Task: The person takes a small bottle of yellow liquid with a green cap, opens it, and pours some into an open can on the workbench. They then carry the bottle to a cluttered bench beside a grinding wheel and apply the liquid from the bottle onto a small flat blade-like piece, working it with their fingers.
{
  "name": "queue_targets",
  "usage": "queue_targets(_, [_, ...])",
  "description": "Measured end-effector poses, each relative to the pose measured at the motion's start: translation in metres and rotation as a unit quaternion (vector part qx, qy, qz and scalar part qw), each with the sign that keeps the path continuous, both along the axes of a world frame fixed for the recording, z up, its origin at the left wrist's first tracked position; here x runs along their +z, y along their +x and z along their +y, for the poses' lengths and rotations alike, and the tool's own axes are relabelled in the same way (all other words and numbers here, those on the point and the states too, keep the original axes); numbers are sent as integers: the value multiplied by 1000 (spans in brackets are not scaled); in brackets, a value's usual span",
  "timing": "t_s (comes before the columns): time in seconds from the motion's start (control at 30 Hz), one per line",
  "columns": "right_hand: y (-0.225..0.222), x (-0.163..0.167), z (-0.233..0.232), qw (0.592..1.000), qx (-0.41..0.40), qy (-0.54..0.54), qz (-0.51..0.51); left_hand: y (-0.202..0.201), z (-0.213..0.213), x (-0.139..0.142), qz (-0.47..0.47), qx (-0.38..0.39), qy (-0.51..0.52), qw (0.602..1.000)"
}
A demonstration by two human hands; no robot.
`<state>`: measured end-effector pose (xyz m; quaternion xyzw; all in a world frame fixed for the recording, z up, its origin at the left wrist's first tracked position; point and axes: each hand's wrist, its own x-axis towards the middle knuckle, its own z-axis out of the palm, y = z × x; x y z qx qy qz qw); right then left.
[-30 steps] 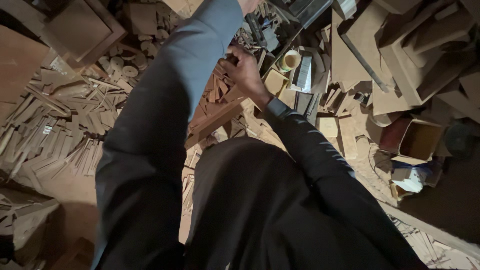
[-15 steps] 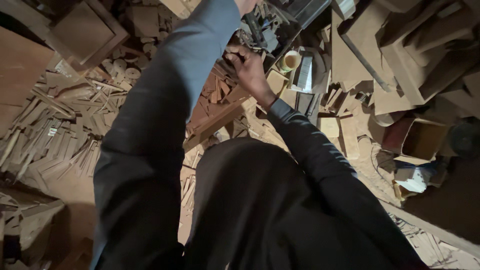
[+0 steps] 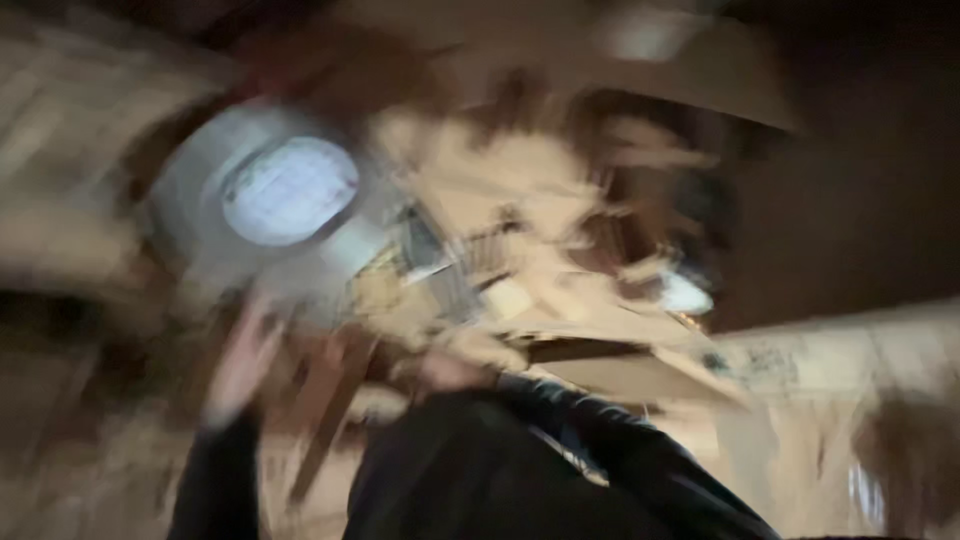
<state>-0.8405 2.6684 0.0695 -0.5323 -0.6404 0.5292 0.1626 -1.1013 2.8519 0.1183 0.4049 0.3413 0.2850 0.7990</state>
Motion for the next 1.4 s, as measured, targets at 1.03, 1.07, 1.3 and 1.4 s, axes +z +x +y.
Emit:
queue_targets(1.03, [119, -33, -546, 635, -721, 277, 8, 485, -549, -108, 158, -710, -74, 682])
queue_targets(1.07, [108, -29, -560, 614, -739, 271, 60, 487, -550, -111, 156, -725, -71, 667])
queue_targets(1.3, [-92, -70, -589, 288, -913, 162, 238, 477, -548, -147, 78, -784, -169, 593])
queue_targets(1.4, [-220, -86, -529, 356, -927, -62, 103, 463, -530, -126, 84, -797, -235, 550])
